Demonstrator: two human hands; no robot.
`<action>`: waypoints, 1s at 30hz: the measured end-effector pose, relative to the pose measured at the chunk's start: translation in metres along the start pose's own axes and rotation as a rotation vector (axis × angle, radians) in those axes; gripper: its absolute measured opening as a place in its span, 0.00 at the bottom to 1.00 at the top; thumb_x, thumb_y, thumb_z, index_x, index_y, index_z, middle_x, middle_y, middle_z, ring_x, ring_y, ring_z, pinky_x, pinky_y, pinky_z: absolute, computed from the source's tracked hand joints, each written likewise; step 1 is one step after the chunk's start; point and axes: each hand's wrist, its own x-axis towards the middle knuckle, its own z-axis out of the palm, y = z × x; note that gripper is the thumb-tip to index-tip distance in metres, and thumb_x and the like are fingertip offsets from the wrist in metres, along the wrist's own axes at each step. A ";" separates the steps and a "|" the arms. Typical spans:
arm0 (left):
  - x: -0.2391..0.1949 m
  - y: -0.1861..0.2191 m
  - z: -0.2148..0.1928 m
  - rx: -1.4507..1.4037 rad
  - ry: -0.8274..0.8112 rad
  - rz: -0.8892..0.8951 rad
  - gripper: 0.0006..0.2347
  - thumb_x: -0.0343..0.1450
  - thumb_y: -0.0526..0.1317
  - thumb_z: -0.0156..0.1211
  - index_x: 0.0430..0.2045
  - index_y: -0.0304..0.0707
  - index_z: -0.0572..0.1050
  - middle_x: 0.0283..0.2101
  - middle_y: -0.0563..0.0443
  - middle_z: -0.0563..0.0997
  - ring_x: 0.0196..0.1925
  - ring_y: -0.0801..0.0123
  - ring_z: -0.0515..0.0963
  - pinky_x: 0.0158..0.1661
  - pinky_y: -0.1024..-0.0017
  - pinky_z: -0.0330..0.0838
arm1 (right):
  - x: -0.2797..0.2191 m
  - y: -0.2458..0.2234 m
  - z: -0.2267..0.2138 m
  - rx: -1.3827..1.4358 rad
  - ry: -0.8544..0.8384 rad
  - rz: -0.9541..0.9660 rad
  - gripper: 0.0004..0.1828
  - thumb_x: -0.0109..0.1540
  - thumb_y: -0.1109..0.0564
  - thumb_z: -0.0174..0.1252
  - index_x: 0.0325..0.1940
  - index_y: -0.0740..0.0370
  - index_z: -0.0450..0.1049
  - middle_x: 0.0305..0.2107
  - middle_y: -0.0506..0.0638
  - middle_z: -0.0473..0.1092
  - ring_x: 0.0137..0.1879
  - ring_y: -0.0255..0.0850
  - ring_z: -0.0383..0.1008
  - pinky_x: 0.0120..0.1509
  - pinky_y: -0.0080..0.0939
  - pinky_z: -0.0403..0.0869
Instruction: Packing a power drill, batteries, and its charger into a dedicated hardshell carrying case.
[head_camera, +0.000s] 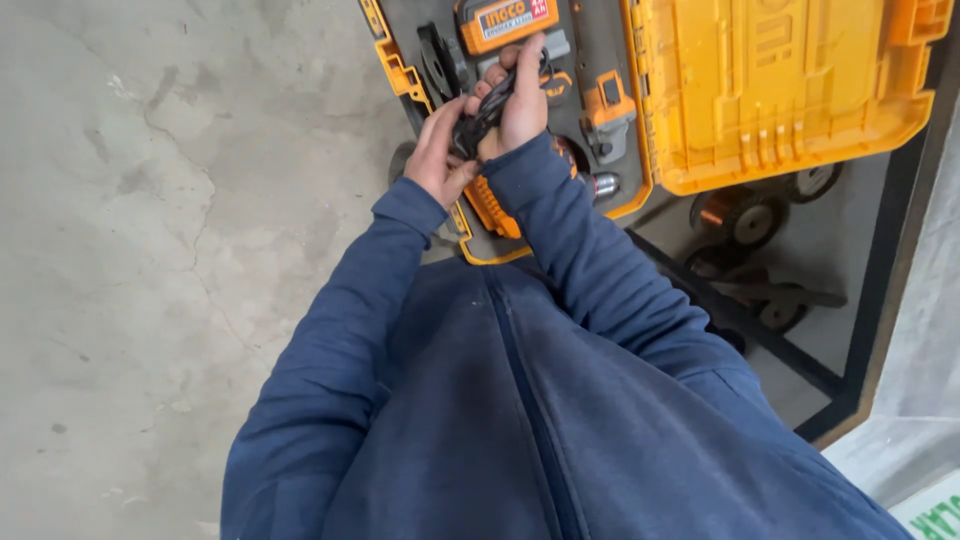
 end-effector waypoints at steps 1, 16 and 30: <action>-0.001 0.012 -0.005 -0.061 -0.057 0.019 0.32 0.68 0.32 0.63 0.70 0.36 0.58 0.71 0.37 0.61 0.61 0.53 0.77 0.48 0.71 0.81 | -0.005 0.000 0.001 -0.069 0.049 0.040 0.22 0.65 0.32 0.52 0.35 0.51 0.63 0.21 0.41 0.57 0.26 0.34 0.58 0.31 0.37 0.63; 0.024 -0.039 -0.026 0.186 -0.131 0.085 0.09 0.78 0.35 0.64 0.52 0.41 0.79 0.46 0.47 0.85 0.48 0.65 0.87 0.51 0.73 0.79 | -0.002 -0.020 -0.045 -0.033 -0.014 0.137 0.23 0.67 0.40 0.58 0.25 0.47 0.58 0.16 0.36 0.51 0.21 0.30 0.52 0.25 0.34 0.55; -0.007 -0.005 -0.033 -0.128 -0.218 -0.192 0.36 0.71 0.46 0.66 0.71 0.33 0.52 0.62 0.41 0.73 0.56 0.61 0.78 0.56 0.67 0.74 | -0.022 0.071 -0.035 0.226 0.279 0.100 0.19 0.64 0.40 0.57 0.29 0.53 0.64 0.23 0.49 0.68 0.26 0.43 0.70 0.31 0.44 0.72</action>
